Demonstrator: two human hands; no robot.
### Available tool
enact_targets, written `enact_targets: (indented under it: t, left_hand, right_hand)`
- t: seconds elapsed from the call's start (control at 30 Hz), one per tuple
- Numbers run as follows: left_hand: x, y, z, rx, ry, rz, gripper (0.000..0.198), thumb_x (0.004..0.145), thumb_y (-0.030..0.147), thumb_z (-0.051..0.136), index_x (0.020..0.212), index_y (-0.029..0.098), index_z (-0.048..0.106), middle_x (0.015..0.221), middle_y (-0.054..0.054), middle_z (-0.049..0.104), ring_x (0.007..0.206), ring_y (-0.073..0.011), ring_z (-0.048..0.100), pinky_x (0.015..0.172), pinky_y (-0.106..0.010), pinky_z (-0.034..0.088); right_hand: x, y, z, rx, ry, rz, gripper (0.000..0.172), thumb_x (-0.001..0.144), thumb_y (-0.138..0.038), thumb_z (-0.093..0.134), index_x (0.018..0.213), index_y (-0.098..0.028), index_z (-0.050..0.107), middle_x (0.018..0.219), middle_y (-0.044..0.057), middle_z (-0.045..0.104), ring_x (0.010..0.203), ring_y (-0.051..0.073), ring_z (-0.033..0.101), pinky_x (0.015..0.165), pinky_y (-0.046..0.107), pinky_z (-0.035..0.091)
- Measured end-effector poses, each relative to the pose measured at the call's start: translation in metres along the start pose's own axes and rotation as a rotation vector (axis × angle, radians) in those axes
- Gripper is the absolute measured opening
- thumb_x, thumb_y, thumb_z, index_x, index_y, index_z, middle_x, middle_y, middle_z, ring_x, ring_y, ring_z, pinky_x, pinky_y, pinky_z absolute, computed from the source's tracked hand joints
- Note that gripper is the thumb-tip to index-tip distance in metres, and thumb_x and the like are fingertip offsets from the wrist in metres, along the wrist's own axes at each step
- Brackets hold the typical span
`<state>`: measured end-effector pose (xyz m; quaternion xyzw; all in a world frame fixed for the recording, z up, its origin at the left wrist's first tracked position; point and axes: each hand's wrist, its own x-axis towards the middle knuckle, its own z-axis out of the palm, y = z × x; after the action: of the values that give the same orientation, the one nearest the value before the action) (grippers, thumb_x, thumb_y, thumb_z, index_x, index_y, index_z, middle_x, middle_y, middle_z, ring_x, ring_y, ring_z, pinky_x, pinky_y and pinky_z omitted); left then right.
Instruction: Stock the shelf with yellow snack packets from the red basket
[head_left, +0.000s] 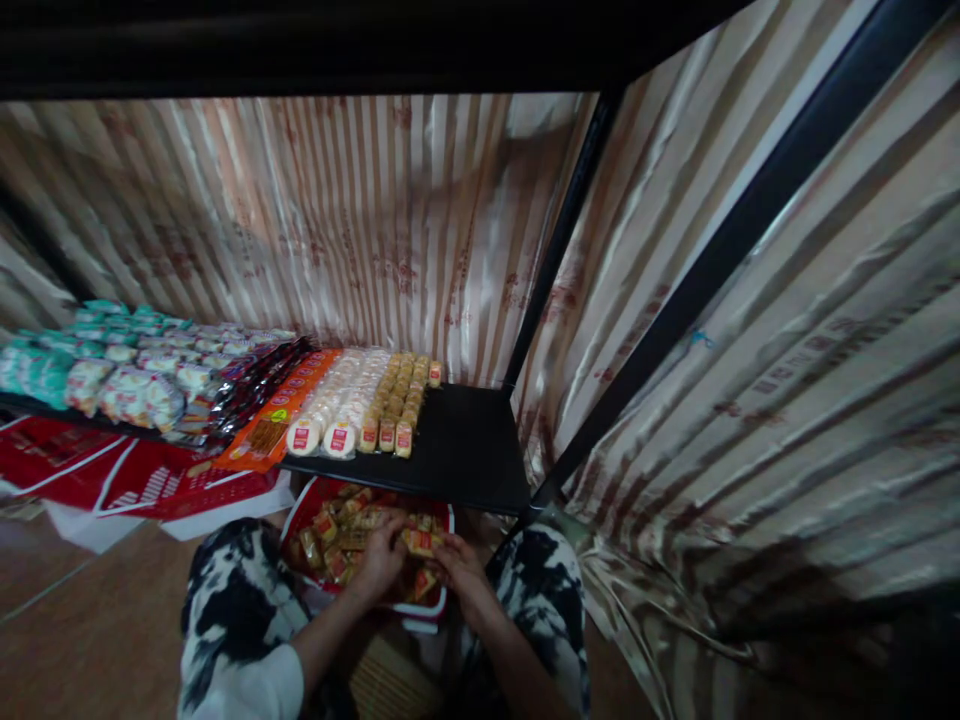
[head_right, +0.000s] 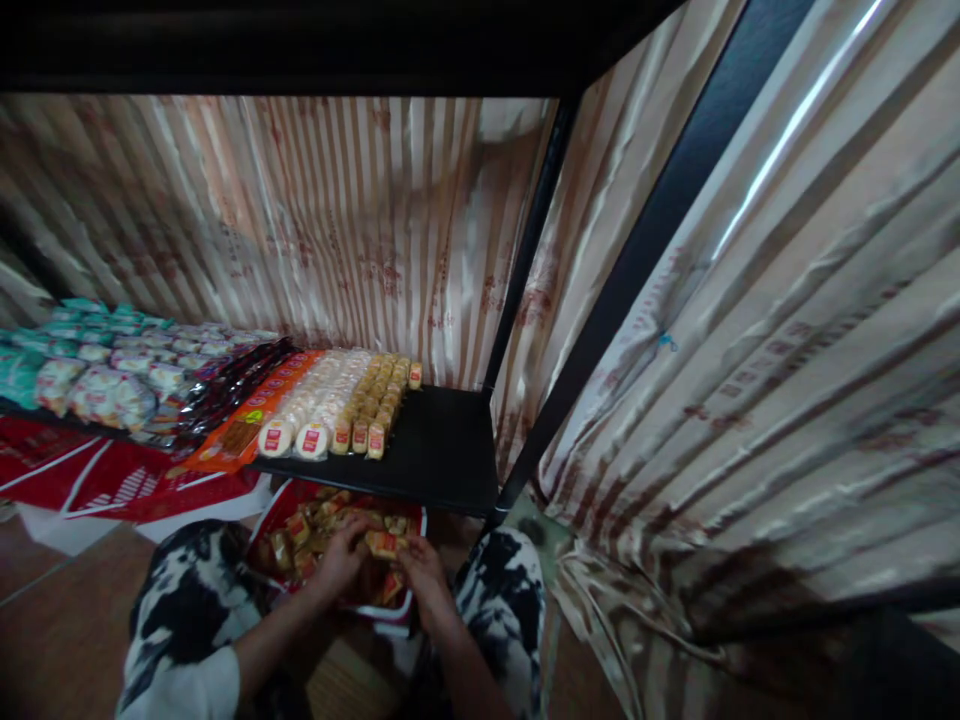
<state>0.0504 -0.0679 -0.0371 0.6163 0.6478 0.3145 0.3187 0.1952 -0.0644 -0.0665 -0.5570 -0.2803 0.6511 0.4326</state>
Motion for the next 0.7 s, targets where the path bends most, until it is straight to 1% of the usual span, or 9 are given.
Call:
enact_targets:
  t: [0.07, 0.13, 0.2, 0.3, 0.4, 0.47, 0.57, 0.63, 0.7]
  left_hand:
    - [-0.003, 0.006, -0.003, -0.031, 0.025, 0.019, 0.044, 0.063, 0.002, 0.038, 0.095, 0.017, 0.063, 0.11, -0.006, 0.059, 0.11, -0.0155, 0.051, 0.102, -0.029, 0.037]
    - [-0.007, 0.011, -0.006, -0.07, 0.032, 0.027, 0.049, 0.063, 0.002, 0.038, 0.105, 0.018, 0.06, 0.115, -0.006, 0.058, 0.113, -0.0152, 0.05, 0.103, -0.03, 0.036]
    - [-0.012, 0.013, -0.009, -0.1, 0.024, 0.0, 0.053, 0.064, 0.003, 0.039, 0.112, 0.017, 0.057, 0.118, -0.007, 0.058, 0.114, -0.0151, 0.05, 0.103, -0.03, 0.036]
    - [-0.019, 0.01, -0.011, -0.122, 0.009, -0.075, 0.053, 0.066, 0.005, 0.04, 0.115, 0.016, 0.055, 0.123, -0.007, 0.056, 0.116, -0.0151, 0.049, 0.103, -0.029, 0.036]
    - [-0.022, 0.002, -0.012, -0.107, -0.003, -0.138, 0.052, 0.071, 0.008, 0.039, 0.12, 0.019, 0.051, 0.126, -0.004, 0.056, 0.114, -0.0148, 0.052, 0.098, -0.027, 0.039]
    - [-0.023, -0.007, -0.012, -0.065, 0.014, -0.214, 0.049, 0.077, 0.012, 0.036, 0.124, 0.02, 0.048, 0.124, -0.004, 0.058, 0.109, -0.0138, 0.055, 0.093, -0.025, 0.042]
    - [-0.028, -0.026, -0.013, 0.07, 0.036, -0.368, 0.044, 0.085, 0.015, 0.026, 0.122, 0.018, 0.05, 0.117, -0.005, 0.062, 0.105, -0.0134, 0.058, 0.089, -0.024, 0.043]
    - [-0.036, -0.041, -0.013, 0.196, -0.047, -0.415, 0.04, 0.086, 0.016, 0.027, 0.113, 0.016, 0.056, 0.11, -0.007, 0.065, 0.103, -0.0151, 0.059, 0.089, -0.025, 0.043]
    - [-0.046, -0.053, -0.014, 0.337, -0.185, -0.357, 0.034, 0.083, 0.017, 0.035, 0.104, 0.016, 0.062, 0.106, -0.009, 0.067, 0.103, -0.0177, 0.059, 0.089, -0.027, 0.043]
  right_hand:
    - [-0.006, -0.004, -0.001, -0.006, -0.001, -0.016, 0.053, 0.04, -0.049, 0.079, 0.076, -0.02, 0.055, 0.069, 0.001, 0.064, 0.058, 0.017, 0.062, 0.052, 0.025, 0.045]
    - [-0.011, -0.007, -0.002, -0.013, 0.006, -0.032, 0.049, 0.043, -0.047, 0.078, 0.077, -0.02, 0.054, 0.068, 0.0, 0.063, 0.058, 0.017, 0.062, 0.051, 0.025, 0.045]
    - [-0.015, -0.007, -0.003, -0.015, 0.021, -0.037, 0.048, 0.045, -0.045, 0.077, 0.079, -0.02, 0.055, 0.069, 0.0, 0.064, 0.058, 0.017, 0.063, 0.052, 0.025, 0.046]
    - [-0.019, -0.005, -0.002, -0.037, 0.001, -0.029, 0.049, 0.046, -0.044, 0.077, 0.083, -0.021, 0.057, 0.073, 0.001, 0.066, 0.06, 0.018, 0.064, 0.053, 0.026, 0.047]
    - [-0.018, 0.001, 0.005, -0.114, -0.083, -0.044, 0.047, 0.048, -0.041, 0.075, 0.086, -0.02, 0.058, 0.076, 0.002, 0.067, 0.068, 0.022, 0.065, 0.06, 0.03, 0.049]
    - [-0.017, 0.008, 0.011, -0.235, -0.141, -0.081, 0.039, 0.054, -0.038, 0.071, 0.087, -0.02, 0.058, 0.079, 0.003, 0.068, 0.076, 0.023, 0.065, 0.065, 0.031, 0.05]
    - [-0.018, 0.018, 0.015, -0.566, -0.188, -0.183, 0.025, 0.064, -0.029, 0.063, 0.087, -0.021, 0.06, 0.085, 0.004, 0.069, 0.083, 0.022, 0.064, 0.074, 0.031, 0.048]
    - [-0.02, 0.025, 0.012, -0.804, -0.187, -0.244, 0.024, 0.067, -0.023, 0.059, 0.091, -0.021, 0.062, 0.088, 0.005, 0.069, 0.086, 0.021, 0.064, 0.078, 0.028, 0.046]
    - [-0.022, 0.029, 0.007, -0.988, -0.194, -0.267, 0.025, 0.073, -0.019, 0.053, 0.097, -0.02, 0.062, 0.09, 0.007, 0.069, 0.087, 0.02, 0.064, 0.079, 0.027, 0.045]
